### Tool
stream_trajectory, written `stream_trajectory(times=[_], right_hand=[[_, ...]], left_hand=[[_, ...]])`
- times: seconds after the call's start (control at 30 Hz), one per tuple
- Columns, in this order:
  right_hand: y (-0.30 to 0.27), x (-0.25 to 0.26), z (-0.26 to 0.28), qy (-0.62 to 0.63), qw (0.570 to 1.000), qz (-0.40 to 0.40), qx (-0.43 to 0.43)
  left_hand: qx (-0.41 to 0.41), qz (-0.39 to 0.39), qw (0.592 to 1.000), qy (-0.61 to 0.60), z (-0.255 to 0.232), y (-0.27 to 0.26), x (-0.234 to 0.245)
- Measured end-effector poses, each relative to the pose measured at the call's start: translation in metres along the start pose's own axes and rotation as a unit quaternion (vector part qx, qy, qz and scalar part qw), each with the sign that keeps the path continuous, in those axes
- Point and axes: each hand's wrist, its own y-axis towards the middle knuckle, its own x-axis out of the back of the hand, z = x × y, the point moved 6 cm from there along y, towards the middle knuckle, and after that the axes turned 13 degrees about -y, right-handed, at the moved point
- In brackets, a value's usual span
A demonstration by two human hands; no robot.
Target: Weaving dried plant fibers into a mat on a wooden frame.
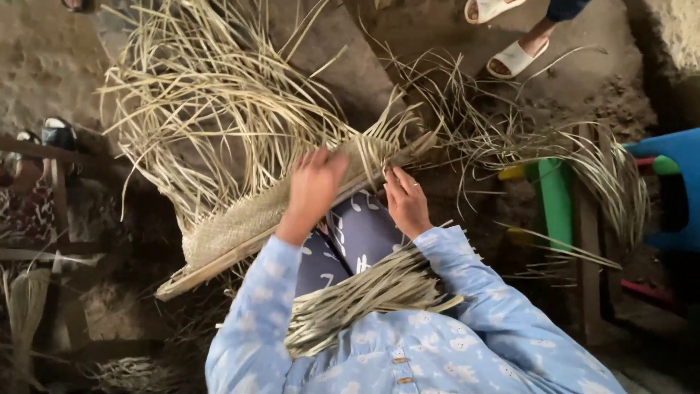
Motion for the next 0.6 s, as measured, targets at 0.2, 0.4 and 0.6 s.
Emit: stream_trajectory(times=[0.2,0.4,0.6], right_hand=[[-0.015,-0.026,-0.049,0.211,0.947,-0.012,-0.243],[-0.030,-0.098,-0.093,0.468,0.678,0.090,-0.559],[-0.010,-0.100,-0.092,0.431,0.738,0.128,-0.503]], left_hand=[[-0.079,-0.141,0.985,-0.057,-0.007,0.052,-0.020],[-0.139,-0.102,0.979,-0.104,-0.036,-0.002,-0.047],[-0.087,-0.064,0.992,-0.063,-0.041,-0.013,-0.023]])
